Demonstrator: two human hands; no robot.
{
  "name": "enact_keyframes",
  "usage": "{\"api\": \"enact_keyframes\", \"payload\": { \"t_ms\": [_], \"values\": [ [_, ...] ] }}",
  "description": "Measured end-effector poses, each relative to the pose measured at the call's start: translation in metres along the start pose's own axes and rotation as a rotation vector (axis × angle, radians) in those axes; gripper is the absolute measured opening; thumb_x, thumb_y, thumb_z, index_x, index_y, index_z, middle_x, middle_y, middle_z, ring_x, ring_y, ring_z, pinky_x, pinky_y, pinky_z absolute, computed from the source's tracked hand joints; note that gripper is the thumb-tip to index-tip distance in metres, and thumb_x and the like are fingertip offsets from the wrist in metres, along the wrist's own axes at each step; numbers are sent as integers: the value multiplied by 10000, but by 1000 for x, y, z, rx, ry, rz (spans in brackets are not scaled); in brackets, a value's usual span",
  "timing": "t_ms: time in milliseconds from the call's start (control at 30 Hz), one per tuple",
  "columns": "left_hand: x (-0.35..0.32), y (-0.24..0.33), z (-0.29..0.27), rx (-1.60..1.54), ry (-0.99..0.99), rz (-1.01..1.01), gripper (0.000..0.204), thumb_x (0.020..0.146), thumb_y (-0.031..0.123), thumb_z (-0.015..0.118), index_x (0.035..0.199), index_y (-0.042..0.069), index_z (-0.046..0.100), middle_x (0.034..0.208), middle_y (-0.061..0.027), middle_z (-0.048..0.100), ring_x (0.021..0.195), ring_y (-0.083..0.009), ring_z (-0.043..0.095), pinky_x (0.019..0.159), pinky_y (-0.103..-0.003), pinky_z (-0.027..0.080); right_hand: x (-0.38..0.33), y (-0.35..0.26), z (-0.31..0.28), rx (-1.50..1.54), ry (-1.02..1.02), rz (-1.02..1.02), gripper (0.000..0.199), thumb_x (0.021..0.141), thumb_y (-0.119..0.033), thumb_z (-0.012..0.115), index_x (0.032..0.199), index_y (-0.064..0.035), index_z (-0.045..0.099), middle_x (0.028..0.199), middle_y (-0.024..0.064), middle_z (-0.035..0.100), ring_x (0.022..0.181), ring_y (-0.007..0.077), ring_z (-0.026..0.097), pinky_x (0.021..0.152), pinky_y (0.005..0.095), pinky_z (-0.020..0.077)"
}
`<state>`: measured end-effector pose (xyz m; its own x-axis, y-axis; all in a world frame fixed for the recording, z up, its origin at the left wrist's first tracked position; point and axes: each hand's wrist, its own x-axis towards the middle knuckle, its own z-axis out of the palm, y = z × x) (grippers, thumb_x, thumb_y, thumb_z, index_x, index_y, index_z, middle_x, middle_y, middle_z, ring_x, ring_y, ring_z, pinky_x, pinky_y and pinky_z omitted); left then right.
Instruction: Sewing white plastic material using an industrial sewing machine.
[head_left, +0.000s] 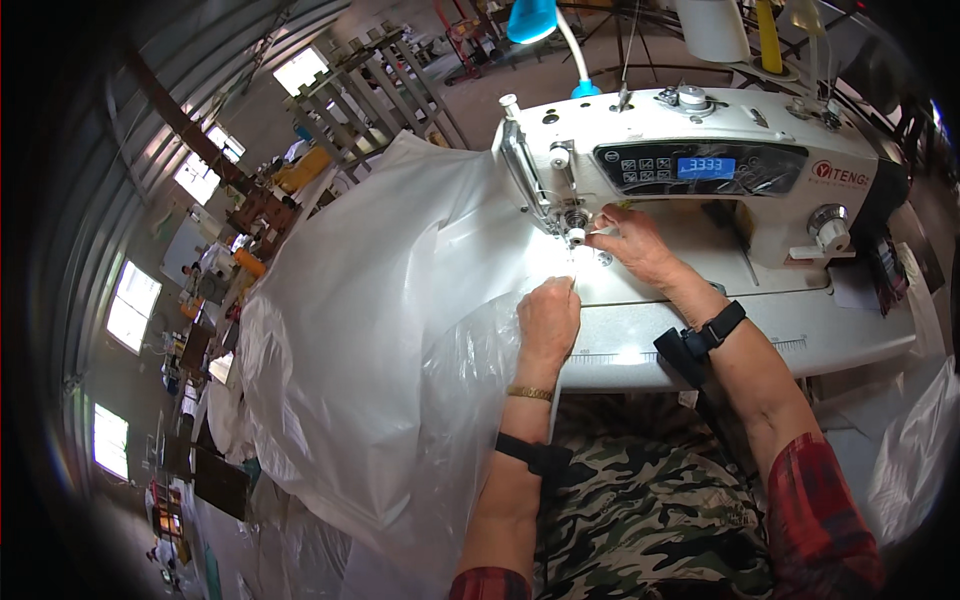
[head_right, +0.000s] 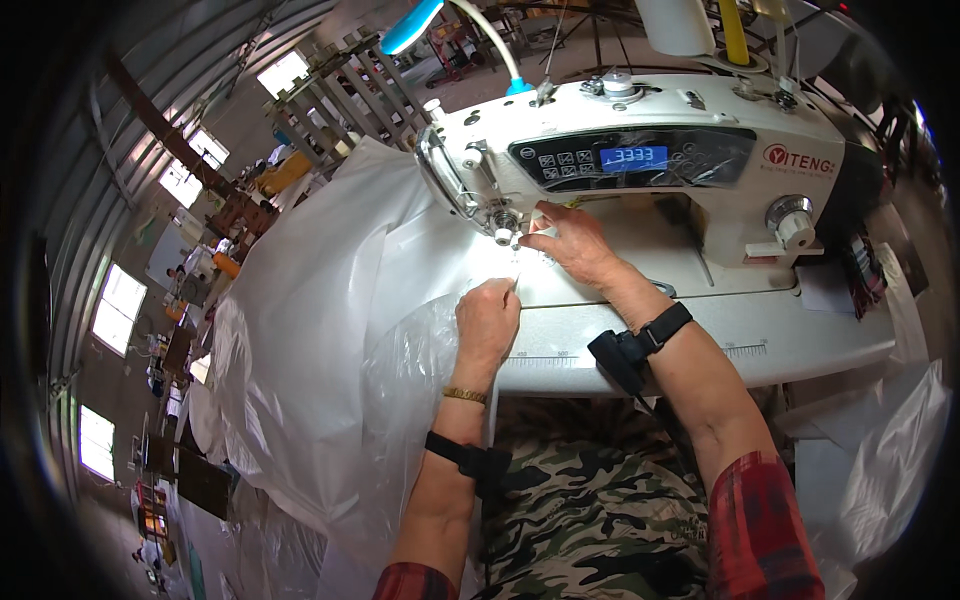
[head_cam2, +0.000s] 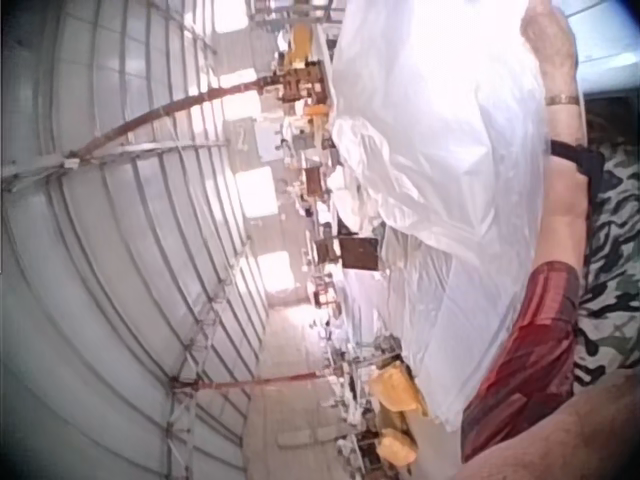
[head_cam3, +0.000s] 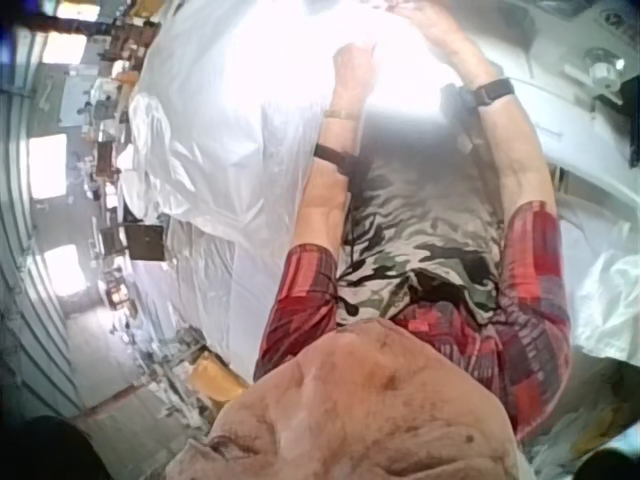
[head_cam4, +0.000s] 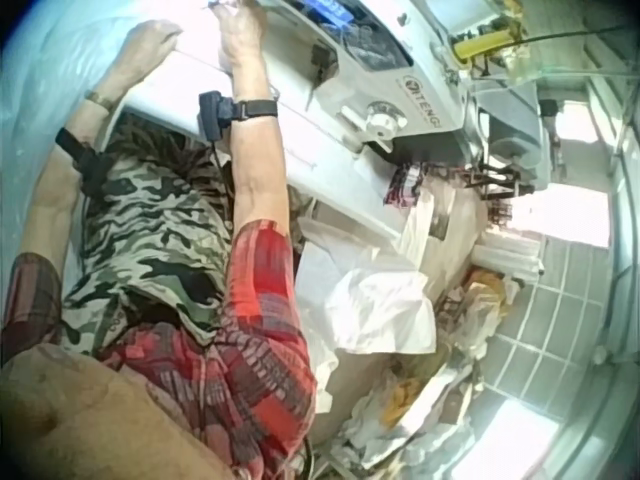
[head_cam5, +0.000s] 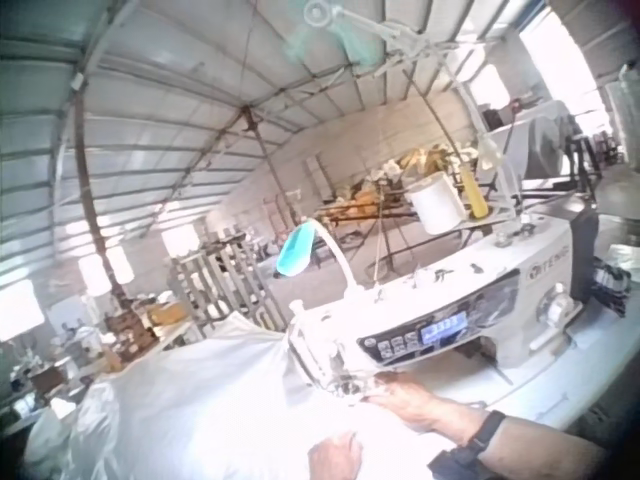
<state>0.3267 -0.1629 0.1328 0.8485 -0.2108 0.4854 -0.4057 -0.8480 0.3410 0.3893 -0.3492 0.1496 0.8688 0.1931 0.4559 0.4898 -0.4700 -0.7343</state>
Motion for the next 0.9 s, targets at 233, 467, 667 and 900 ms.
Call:
{"api": "enact_keyframes", "payload": {
  "t_ms": [233, 467, 667, 900],
  "values": [
    [-1, 1, 0, 1, 28, 23, 179, 841, 99, 574, 920, 3, 702, 879, -188, 686, 810, -373, 662, 749, -471, 516, -2, -1, 0, 33, 21, 14, 491, 804, -369, 733, 1119, -17, 596, 984, 145, 655, 935, 316, 615, 843, 399, 477],
    [0, 1, 1, 12, 35, 11, 196, 820, 84, 590, 935, 0, 724, 881, -197, 692, 792, -383, 663, 744, -461, 523, 0, 0, 5, 7, 33, 16, 433, 809, -320, 742, 1089, -20, 605, 997, 141, 661, 947, 307, 632, 853, 391, 491],
    [0, 1, 1, -19, 57, 18, 208, 818, 78, 598, 957, 4, 733, 870, -207, 694, 774, -375, 671, 733, -449, 525, 0, -4, 1, 3, -3, 22, 566, 799, -425, 710, 1199, -57, 553, 988, 148, 688, 941, 358, 649, 830, 440, 489],
    [0, 2, 0, 7, 14, 5, 218, 843, 94, 571, 972, 7, 723, 892, -195, 696, 809, -375, 669, 755, -463, 520, -3, -10, -3, -5, -16, 73, 531, 800, -421, 704, 1153, -45, 577, 1013, 179, 669, 967, 370, 631, 865, 430, 485]
  ]
}}
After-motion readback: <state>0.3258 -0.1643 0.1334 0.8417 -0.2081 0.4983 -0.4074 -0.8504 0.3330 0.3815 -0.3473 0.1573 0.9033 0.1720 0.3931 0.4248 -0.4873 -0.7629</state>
